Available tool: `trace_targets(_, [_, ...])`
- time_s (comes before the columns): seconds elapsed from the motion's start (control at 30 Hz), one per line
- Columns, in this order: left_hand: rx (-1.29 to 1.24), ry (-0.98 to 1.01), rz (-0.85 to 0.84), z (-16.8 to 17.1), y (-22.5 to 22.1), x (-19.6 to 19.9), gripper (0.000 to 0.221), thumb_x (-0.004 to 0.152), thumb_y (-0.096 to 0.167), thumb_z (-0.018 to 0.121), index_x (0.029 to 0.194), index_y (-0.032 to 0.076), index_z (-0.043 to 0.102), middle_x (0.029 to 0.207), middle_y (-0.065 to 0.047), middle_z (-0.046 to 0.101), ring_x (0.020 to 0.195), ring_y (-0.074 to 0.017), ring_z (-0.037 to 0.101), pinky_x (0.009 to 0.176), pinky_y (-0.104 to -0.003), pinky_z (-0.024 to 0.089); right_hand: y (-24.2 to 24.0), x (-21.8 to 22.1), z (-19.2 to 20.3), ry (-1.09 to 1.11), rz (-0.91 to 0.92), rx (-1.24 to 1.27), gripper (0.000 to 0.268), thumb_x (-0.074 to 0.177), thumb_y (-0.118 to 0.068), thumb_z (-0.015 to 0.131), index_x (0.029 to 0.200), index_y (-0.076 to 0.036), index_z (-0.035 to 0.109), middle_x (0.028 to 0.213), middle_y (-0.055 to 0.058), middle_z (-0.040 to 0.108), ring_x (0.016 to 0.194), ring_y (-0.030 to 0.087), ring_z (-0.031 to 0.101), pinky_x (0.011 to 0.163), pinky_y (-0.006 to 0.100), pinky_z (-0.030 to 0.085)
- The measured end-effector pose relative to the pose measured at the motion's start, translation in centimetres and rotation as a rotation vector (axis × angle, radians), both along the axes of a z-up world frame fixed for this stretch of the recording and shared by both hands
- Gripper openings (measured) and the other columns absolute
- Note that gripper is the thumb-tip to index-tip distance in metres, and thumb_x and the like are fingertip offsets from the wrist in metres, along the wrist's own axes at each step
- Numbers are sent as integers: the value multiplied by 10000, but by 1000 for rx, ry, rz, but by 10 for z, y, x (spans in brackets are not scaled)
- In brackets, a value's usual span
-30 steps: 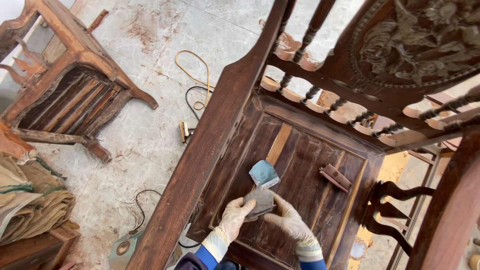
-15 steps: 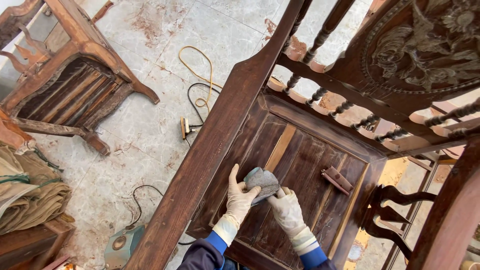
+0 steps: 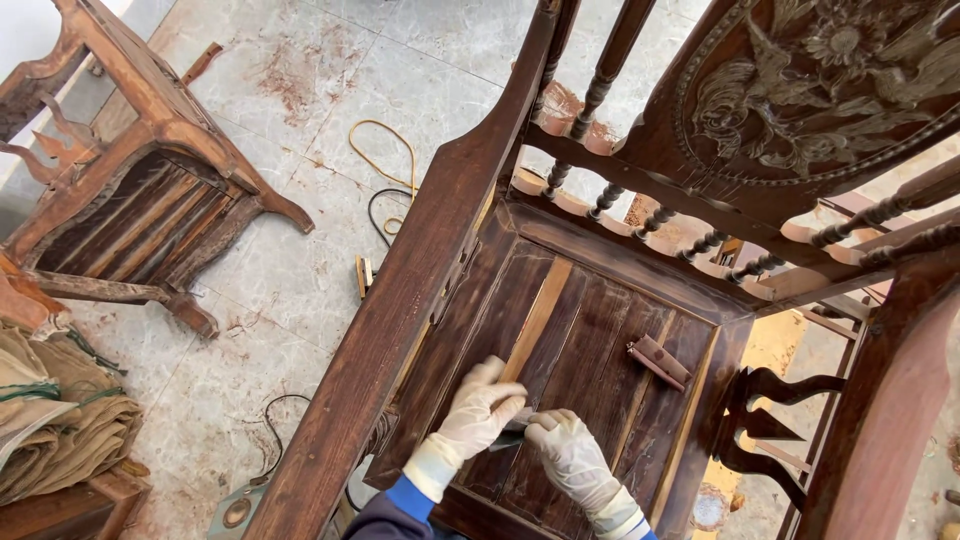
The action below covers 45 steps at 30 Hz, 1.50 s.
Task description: The person sands an ornate carved wooden chair, rubbing an abrasive pad and sanding block along the turned spindles, seat rails and seat slats, then uses a power orbital sander on the seat surface. The chair sits on a tiled outdoor work area with other wooden furniture nearby.
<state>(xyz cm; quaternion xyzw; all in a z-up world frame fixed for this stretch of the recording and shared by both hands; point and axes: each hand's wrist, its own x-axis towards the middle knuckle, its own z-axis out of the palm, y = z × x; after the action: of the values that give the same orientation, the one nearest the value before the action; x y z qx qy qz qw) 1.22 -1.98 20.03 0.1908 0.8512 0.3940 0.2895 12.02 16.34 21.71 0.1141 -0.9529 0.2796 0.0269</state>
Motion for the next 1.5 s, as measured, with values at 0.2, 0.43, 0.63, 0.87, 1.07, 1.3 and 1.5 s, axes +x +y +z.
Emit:
trace_targets(0.2, [-67,-500,-458,52,11,-18,700,652,460,883,1221,119,659,1185,-133,732,1123,-281,688,993,-389,526,-5,-7,25,-193,34,-183,205,715,7,744,867,-100,657,896,52,713,928,300,673,898,430,527])
trace_targets(0.43, [-335,-147,-651,33,43,-1,381,970,315,584,1260,87,678,1107,-162,754,1092,-336,676,973,-466,501,18,-7,12,-268,-214,-240,158,808,-95,802,887,-137,673,853,50,724,914,267,702,924,392,560])
trace_targets(0.63, [-380,1039,-199,-50,85,-31,620,874,120,519,1489,52,472,1526,-189,515,1417,-396,475,1220,-496,307,101,-27,-21,91,-581,-200,630,728,-231,847,1301,-125,606,1321,124,657,1260,335,611,1075,431,486])
trace_targets(0.87, [-154,786,-294,-115,62,-43,620,892,187,637,1474,63,461,1530,-202,452,1408,-437,385,1213,-581,211,149,3,-125,43,-763,173,596,836,-189,763,1405,-135,596,1423,107,642,1312,319,595,1104,423,492])
trace_targets(1.07, [-129,728,-441,-107,56,-56,732,826,232,699,1472,33,415,1568,-232,343,1453,-469,277,1214,-605,139,116,-104,-147,249,-743,152,331,933,-97,667,1263,-115,687,1333,83,667,1239,289,645,1093,438,519])
trace_targets(1.3, [-114,577,-476,-112,56,-56,826,840,223,690,1562,56,325,1618,-186,299,1494,-427,224,1222,-565,108,88,-219,-131,119,-347,182,453,812,43,638,1253,-61,653,1305,134,662,1206,340,620,1023,438,518])
trace_targets(1.5, [-156,576,-493,-114,59,-58,870,853,251,673,1586,81,238,1623,-179,269,1489,-417,204,1216,-548,96,176,-101,-129,213,-657,287,343,892,-31,652,1227,-104,639,1222,136,705,1152,317,659,1028,448,516])
